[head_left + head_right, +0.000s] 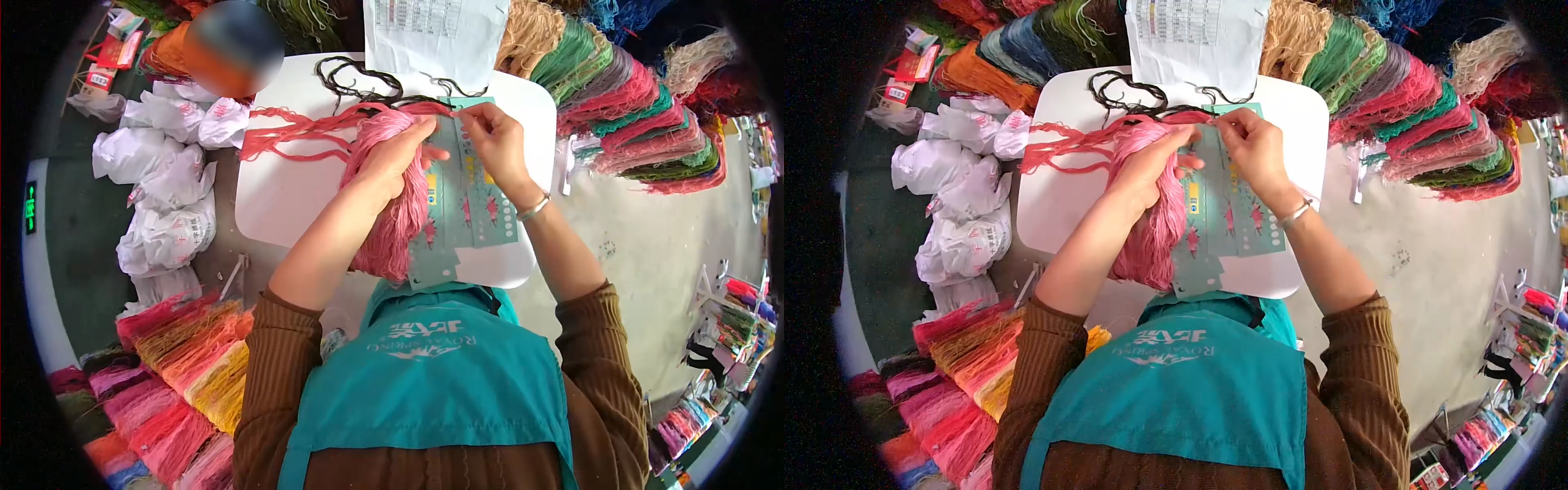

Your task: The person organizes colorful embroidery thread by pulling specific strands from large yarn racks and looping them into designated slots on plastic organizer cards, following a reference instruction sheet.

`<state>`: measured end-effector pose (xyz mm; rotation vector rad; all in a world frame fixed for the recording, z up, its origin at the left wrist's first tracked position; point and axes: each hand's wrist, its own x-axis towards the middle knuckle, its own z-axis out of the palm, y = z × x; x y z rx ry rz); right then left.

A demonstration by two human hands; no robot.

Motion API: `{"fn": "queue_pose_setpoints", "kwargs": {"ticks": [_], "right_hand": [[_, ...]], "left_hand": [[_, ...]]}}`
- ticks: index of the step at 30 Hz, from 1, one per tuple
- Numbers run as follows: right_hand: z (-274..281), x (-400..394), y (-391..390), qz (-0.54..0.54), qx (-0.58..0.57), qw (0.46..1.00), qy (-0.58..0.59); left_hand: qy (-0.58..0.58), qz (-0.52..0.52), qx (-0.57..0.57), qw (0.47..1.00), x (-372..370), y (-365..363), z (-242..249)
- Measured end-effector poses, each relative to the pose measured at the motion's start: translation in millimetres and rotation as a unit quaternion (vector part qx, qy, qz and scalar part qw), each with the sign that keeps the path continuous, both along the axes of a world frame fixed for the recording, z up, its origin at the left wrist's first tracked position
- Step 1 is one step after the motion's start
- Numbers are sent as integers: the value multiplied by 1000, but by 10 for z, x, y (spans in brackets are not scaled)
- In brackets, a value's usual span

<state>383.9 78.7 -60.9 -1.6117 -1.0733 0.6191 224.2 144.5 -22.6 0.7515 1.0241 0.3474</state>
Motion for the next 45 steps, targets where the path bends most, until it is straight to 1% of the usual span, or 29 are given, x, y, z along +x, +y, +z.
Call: {"fn": "queue_pose_setpoints", "kwargs": {"ticks": [2,3,5,6,9,12,13,15,18,20,21,24,25,28,29,32,35,38,41,45], "right_hand": [[-209,92,100,4,-8,998,67],[-255,97,117,1,-38,996,85],[-330,119,126,5,-37,996,86],[-348,122,130,6,-36,995,88],[-314,135,91,26,-51,991,121],[-250,101,25,54,-18,981,185],[-224,87,5,58,-16,983,175],[-182,56,-36,65,-14,985,157],[-143,-5,-47,56,-20,982,177],[-229,-14,-48,52,-19,987,151],[-227,-23,-42,50,-18,989,137],[-149,-126,-132,111,-23,989,99],[-44,-150,-145,138,-39,988,63],[-124,-146,-102,76,-40,996,36],[-192,-119,-88,54,-31,996,66],[-38,-102,-138,87,-79,992,34],[-196,-139,-121,96,-29,995,22],[-238,-156,-87,85,2,996,34],[-284,-152,-79,87,-31,996,-3],[-237,-170,-71,87,-48,995,-12]], "left_hand": [[3,-6,-15,1000,42,27,-82],[-6,7,-5,1000,82,10,-77],[2,14,8,1000,130,8,-131],[6,18,15,1000,143,11,-175],[35,-51,51,997,194,56,-422],[14,-24,94,995,255,-27,-524],[39,-43,88,994,235,-21,-527],[39,-49,85,994,170,-19,-469],[67,-66,84,992,31,2,-383],[74,-90,84,990,-37,23,-379],[66,-79,79,992,-48,0,-396],[115,-109,93,983,-120,-5,-528],[120,-120,80,982,-124,-5,-555],[84,-83,90,989,-136,-45,-559],[99,-91,105,985,-152,-23,-609],[111,-91,93,985,-138,-34,-500],[95,-90,79,988,-124,-26,-418],[63,-48,71,994,-144,-37,-350],[49,-73,64,994,-175,14,-391],[29,-98,55,993,-207,57,-421]]}}
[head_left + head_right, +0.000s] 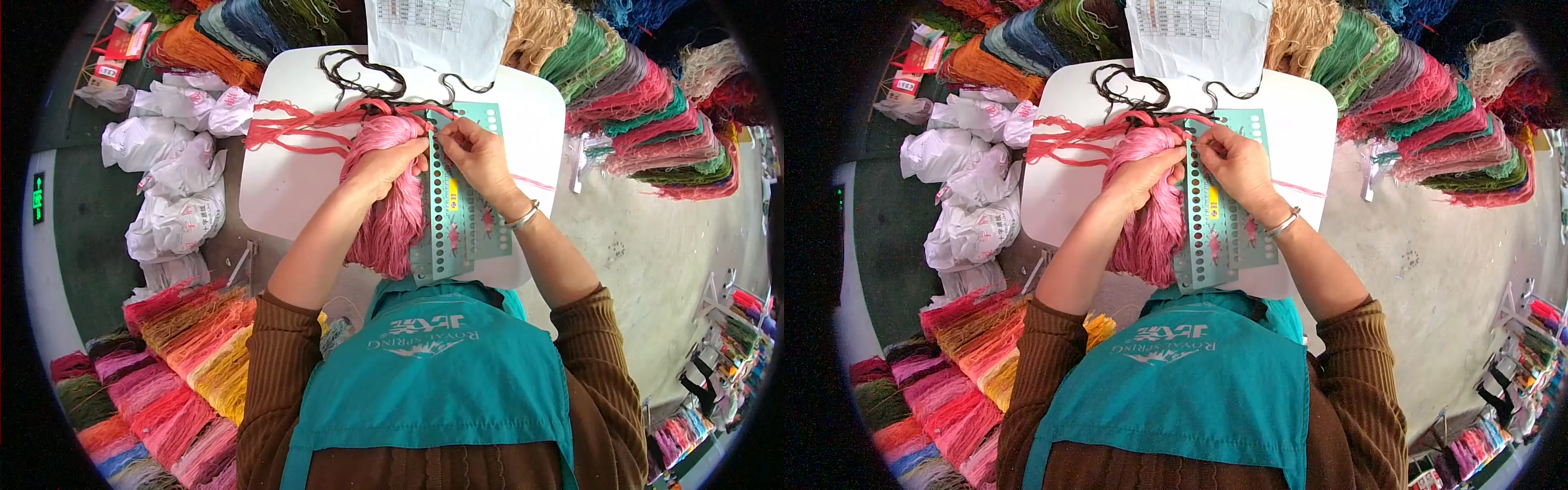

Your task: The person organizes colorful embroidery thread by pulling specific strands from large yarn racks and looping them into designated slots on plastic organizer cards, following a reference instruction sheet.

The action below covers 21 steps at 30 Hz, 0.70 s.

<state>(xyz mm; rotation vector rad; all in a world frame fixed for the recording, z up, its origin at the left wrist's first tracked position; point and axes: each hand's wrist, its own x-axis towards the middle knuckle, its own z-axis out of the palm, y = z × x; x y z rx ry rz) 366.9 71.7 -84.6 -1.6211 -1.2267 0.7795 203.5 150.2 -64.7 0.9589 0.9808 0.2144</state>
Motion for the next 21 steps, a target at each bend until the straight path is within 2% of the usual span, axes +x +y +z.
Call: {"fn": "queue_pose_setpoints", "kwargs": {"ticks": [5,8,11,12,15,17,19,21], "right_hand": [[-4,5,17,11,-31,999,16],[216,12,30,40,-80,994,-60],[220,10,71,50,-99,986,-126],[218,8,81,50,-109,983,-139],[220,-16,124,49,-136,975,-168],[227,-28,147,40,-153,973,-170],[125,21,183,40,-157,985,-56],[86,68,184,50,-142,988,24]], "left_hand": [[-14,0,31,999,34,-4,17],[49,36,71,996,-47,13,-129],[37,6,91,995,-169,83,8],[20,5,70,997,-168,77,68],[-51,-83,55,994,-111,31,274],[-46,-92,22,994,-48,-2,309],[-21,-69,-9,997,-12,2,211],[3,-64,39,997,-16,27,32]]}}
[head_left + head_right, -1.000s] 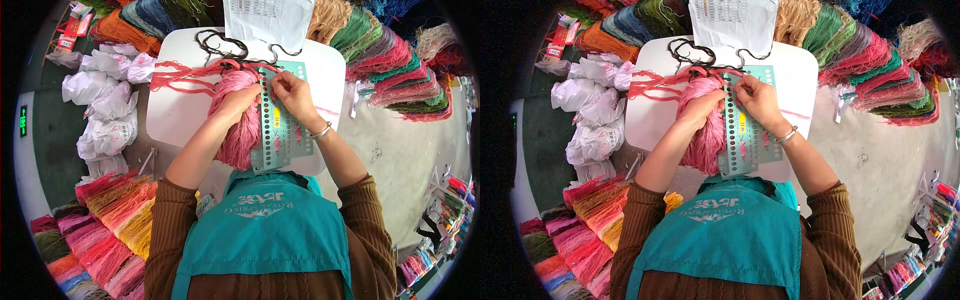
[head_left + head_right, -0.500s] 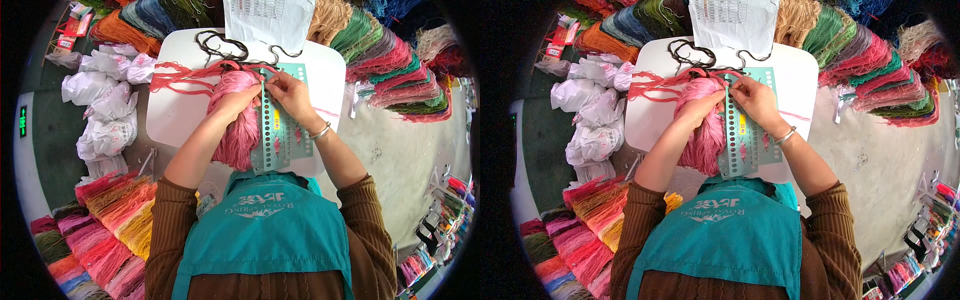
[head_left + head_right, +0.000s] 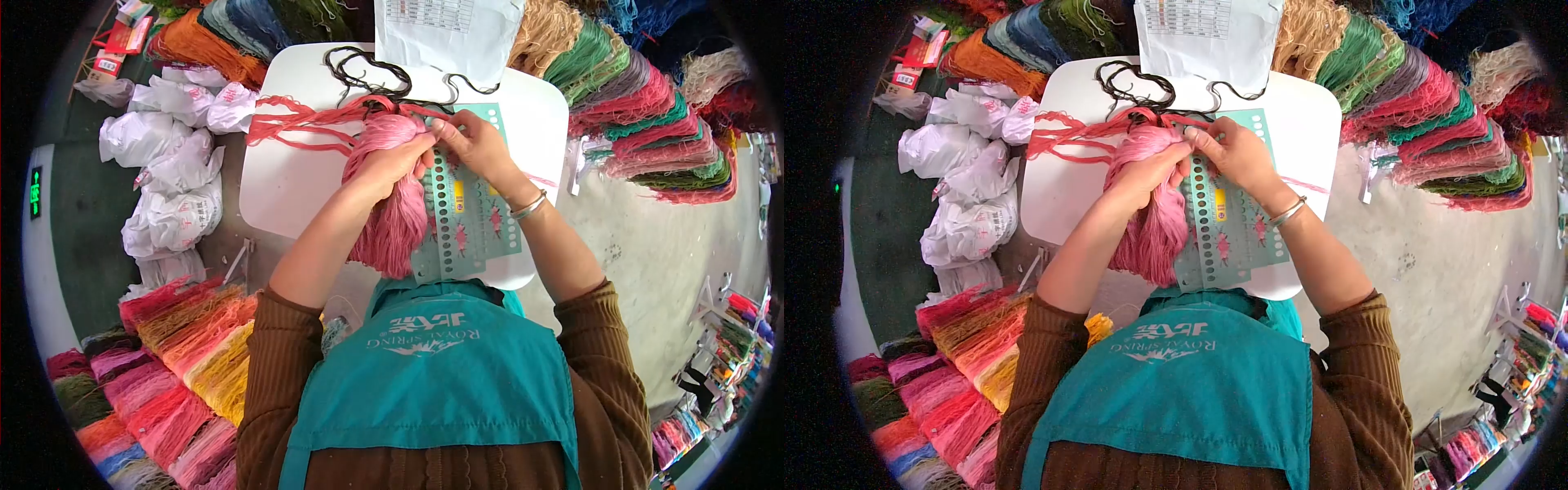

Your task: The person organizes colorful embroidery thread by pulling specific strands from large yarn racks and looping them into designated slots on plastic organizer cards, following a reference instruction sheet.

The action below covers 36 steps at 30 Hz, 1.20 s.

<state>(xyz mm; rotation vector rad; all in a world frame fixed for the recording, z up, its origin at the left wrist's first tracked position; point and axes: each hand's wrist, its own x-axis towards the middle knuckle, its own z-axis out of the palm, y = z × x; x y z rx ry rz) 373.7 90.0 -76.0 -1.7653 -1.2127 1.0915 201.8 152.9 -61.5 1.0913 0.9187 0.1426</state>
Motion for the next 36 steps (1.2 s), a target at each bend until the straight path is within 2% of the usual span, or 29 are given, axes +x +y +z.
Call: {"fn": "queue_pose_setpoints", "kwargs": {"ticks": [2,3,6,7,8,9,10,12,13,15,17,19,22,25,27,29,31,34,36], "right_hand": [[39,37,-5,14,33,998,51],[102,61,-19,30,15,989,143],[82,64,-26,47,40,979,192],[137,56,-30,44,19,987,155],[213,52,-38,41,-2,992,117],[281,42,-44,36,-22,996,79],[254,46,-46,47,-24,998,30],[174,46,-31,71,-26,995,-69],[204,25,-29,61,-32,995,-71],[205,28,-18,65,-36,994,-76],[195,25,1,70,-36,993,-86],[174,26,5,75,-32,991,-105],[173,8,-1,70,-32,991,-107],[190,-3,-13,66,-22,993,-91],[218,-24,-27,57,-24,996,-67],[319,-113,-35,57,-2,997,-48],[506,-298,-60,67,43,996,-32],[570,-723,-22,76,145,958,236],[655,-971,35,97,143,946,273]], "left_hand": [[61,-25,56,996,52,-21,30],[62,-77,116,988,73,-15,32],[64,-99,399,909,78,-20,48],[81,-139,367,916,113,10,211],[37,-68,232,970,78,43,188],[-8,4,90,996,0,112,144],[-52,76,-56,994,-73,153,217],[-105,143,-107,978,-460,310,283],[-150,171,-116,967,-702,360,398],[-161,210,-96,960,-1357,564,603],[-322,136,-132,928,-2236,948,520],[-308,258,-55,914,-2569,880,845],[-284,517,22,807,-3195,899,846],[-125,487,105,858,-2860,606,814],[-176,422,75,886,-2332,295,871],[-239,355,-26,903,-1877,25,872],[-242,257,22,936,-1554,-116,885],[-310,236,-20,921,-1258,-189,873],[-330,223,-31,917,-1151,-205,862]]}}
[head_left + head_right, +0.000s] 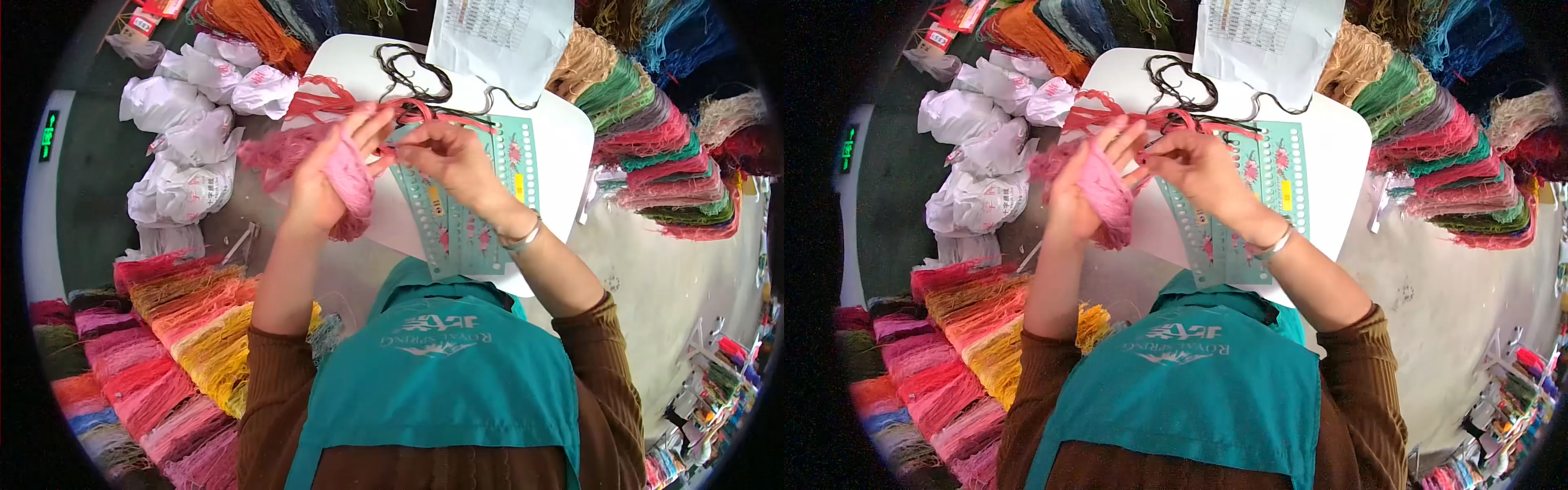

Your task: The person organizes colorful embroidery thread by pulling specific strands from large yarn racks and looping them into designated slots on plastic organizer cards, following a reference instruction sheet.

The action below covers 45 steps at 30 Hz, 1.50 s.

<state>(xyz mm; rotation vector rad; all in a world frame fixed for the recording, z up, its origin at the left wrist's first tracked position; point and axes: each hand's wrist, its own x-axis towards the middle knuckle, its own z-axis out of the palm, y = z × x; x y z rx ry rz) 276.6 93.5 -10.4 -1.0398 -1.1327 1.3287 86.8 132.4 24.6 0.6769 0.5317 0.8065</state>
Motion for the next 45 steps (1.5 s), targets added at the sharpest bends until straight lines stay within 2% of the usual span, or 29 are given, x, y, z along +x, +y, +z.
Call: {"fn": "queue_pose_setpoints", "kwargs": {"ticks": [4,5,8,11,14,15,18,19,20,22,23,24,25,26,29,30,31,32,33,35,38,39,42,45], "right_hand": [[171,-248,75,40,-45,991,123],[196,-256,77,34,-79,992,95],[136,-299,73,18,-118,974,193],[182,-232,50,13,-150,966,212],[153,-139,68,-59,-114,977,168],[111,-114,116,-102,-43,991,70],[103,-39,206,-72,32,989,-126],[57,-62,284,-17,48,991,-126],[-27,-66,360,-19,45,992,-114],[-176,-57,530,-22,42,995,-90],[-214,26,613,-61,63,991,-97],[-158,141,659,-122,-8,969,-216],[-168,286,696,-139,15,911,-389],[-177,373,721,-151,39,821,-549],[-34,341,581,-212,162,772,-577],[55,287,527,-162,140,863,-457],[166,176,484,-109,114,932,-326],[235,62,444,-52,84,978,-185],[264,-42,403,-6,42,995,-95],[303,-207,337,83,-43,992,87],[263,-321,293,67,-132,985,91],[234,-355,288,57,-140,982,116],[248,-328,253,5,-213,953,215],[166,-274,290,11,-194,927,320]], "left_hand": [[-9,-44,33,998,131,-14,12],[15,-42,39,998,116,-11,12],[16,-86,63,994,95,19,-19],[42,-78,48,995,66,24,-64],[60,-42,42,996,85,11,-42],[85,-53,44,994,56,27,-45],[134,-86,64,985,-27,91,-52],[136,-99,81,982,-23,102,-38],[138,-112,98,979,-19,110,-17],[168,-55,78,981,-33,91,41],[183,-25,68,980,-56,87,59],[160,-24,62,985,-106,96,68],[137,-22,55,989,-175,108,76],[113,-21,48,992,-219,112,80],[63,41,16,997,-23,65,71],[45,60,4,997,25,55,64],[34,48,10,998,35,57,45],[23,34,16,999,41,58,8],[11,20,21,1000,47,56,-22],[-5,10,16,1000,74,51,-60],[-19,-25,44,999,78,58,-41],[-21,-39,59,997,66,56,-34],[-3,7,21,1000,58,52,-114],[-13,-29,18,999,-14,98,-177]]}}
